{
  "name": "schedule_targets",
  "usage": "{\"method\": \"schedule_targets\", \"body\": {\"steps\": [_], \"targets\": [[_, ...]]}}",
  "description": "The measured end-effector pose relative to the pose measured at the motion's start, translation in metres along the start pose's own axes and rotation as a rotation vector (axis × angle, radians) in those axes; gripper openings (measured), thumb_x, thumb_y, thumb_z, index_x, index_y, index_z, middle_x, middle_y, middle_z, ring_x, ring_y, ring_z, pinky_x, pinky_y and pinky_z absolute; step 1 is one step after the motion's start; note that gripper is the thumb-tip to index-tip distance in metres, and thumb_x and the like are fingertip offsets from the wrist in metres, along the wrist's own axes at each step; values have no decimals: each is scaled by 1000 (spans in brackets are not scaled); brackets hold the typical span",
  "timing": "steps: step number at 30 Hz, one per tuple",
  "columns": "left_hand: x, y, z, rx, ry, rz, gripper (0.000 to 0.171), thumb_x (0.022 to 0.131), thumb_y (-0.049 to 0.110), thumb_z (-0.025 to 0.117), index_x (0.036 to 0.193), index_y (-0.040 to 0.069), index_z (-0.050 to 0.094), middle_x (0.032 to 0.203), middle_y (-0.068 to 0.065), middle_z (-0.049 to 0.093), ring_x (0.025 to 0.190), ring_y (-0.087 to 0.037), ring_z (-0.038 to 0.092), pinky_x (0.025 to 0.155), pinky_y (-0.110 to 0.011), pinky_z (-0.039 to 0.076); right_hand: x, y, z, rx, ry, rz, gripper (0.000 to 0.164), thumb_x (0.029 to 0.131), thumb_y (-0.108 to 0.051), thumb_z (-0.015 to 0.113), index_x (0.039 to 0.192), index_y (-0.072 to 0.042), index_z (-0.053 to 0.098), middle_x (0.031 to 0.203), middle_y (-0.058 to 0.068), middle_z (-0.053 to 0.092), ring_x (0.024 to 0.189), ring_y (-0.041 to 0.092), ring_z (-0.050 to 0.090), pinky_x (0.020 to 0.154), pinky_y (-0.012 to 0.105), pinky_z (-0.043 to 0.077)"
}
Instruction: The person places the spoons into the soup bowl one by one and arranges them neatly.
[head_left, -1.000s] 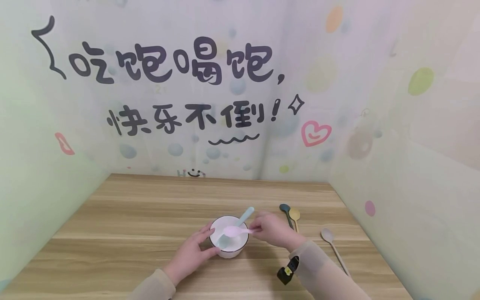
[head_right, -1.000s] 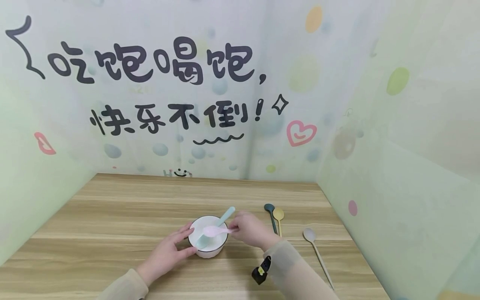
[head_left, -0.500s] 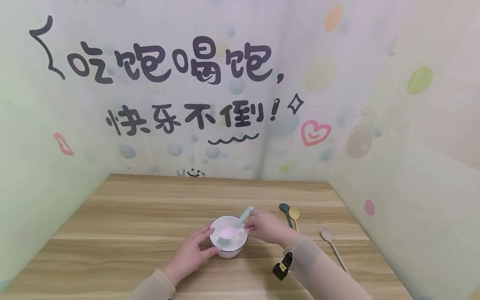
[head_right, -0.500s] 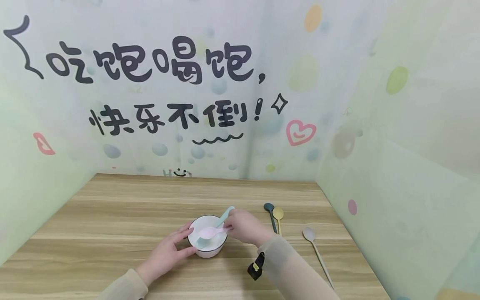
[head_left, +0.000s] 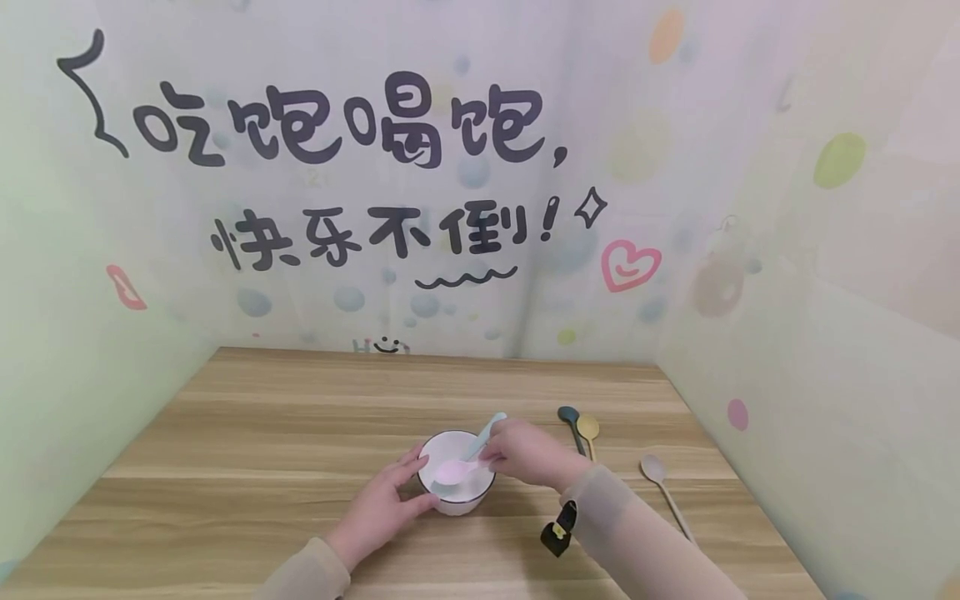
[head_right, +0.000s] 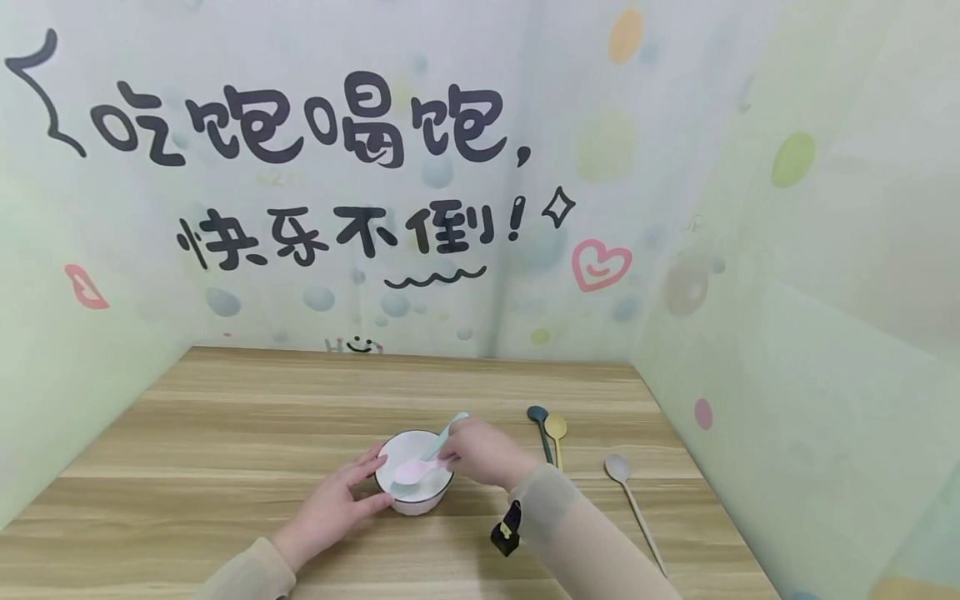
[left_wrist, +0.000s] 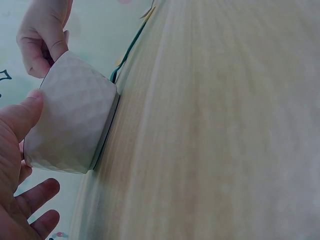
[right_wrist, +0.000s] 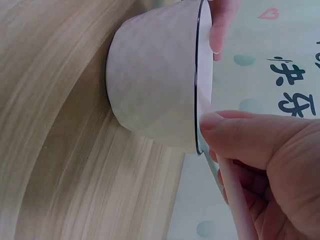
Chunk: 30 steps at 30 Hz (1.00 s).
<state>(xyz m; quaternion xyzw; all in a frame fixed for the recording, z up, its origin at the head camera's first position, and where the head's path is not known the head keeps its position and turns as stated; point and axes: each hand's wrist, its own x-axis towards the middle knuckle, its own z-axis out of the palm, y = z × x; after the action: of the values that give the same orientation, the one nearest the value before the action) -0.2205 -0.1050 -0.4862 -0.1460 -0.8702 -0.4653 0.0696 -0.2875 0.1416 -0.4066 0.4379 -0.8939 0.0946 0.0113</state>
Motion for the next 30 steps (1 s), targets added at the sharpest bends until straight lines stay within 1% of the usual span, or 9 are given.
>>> {"method": "schedule_targets", "body": {"steps": [6, 9, 12, 15, 16, 21, 27, 30], "targets": [[0, 0, 0, 10, 4, 10, 66, 78, 33, 80, 131, 0, 58, 147, -9, 44, 134, -33, 40, 108, -51, 34, 2, -1, -1, -26, 1, -31, 10, 83, -10, 74, 93, -11, 77, 83, -8, 56, 76, 4, 50, 72, 18, 47], [0, 1, 0, 18, 7, 24, 65, 79, 34, 79, 130, 0, 58, 146, -11, 45, 133, -35, 41, 107, -53, 34, 3, -2, -2, -50, 0, -48, 9, 83, -11, 74, 92, -12, 77, 81, -8, 54, 75, 5, 48, 71, 18, 46], [0, 1, -1, 12, 3, 20, 66, 79, 35, 79, 130, 0, 58, 146, -11, 45, 133, -36, 41, 107, -53, 33, 5, -4, -2, -82, -5, -49, 9, 84, -12, 74, 91, -14, 77, 79, -8, 53, 73, 6, 47, 69, 19, 44], [0, 2, -1, 7, -2, 12, 66, 79, 36, 78, 131, 0, 58, 146, -11, 45, 134, -35, 40, 108, -53, 32, 7, -6, -1, -99, -19, -30, 9, 84, -12, 74, 92, -15, 78, 78, -9, 52, 72, 6, 46, 67, 19, 43], [0, 2, 0, 1, -3, 0, 66, 79, 37, 78, 131, 1, 58, 147, -11, 44, 134, -34, 39, 109, -52, 32, 8, -6, -1, -106, -25, -22, 9, 84, -12, 74, 92, -16, 78, 78, -9, 52, 72, 6, 46, 66, 19, 43], [1, 1, -1, 5, -2, -4, 66, 79, 37, 78, 131, 1, 58, 147, -11, 44, 135, -34, 39, 109, -52, 32, 12, -9, 0, -127, -46, 4, 10, 84, -13, 74, 92, -17, 78, 79, -10, 54, 73, 5, 47, 67, 18, 44], [1, 0, 0, 6, 1, 4, 66, 79, 36, 78, 131, 1, 58, 147, -10, 44, 135, -33, 39, 109, -51, 31, 15, -12, 2, -157, -9, -10, 8, 81, -10, 75, 87, -15, 78, 77, -8, 56, 71, 7, 49, 66, 20, 45], [1, -1, 0, 5, 1, 9, 66, 79, 35, 78, 131, 1, 58, 147, -10, 44, 135, -33, 39, 109, -52, 31, 16, -14, 4, -180, 6, -6, 8, 81, -10, 75, 85, -16, 78, 75, -8, 55, 70, 7, 49, 64, 21, 44]]}}
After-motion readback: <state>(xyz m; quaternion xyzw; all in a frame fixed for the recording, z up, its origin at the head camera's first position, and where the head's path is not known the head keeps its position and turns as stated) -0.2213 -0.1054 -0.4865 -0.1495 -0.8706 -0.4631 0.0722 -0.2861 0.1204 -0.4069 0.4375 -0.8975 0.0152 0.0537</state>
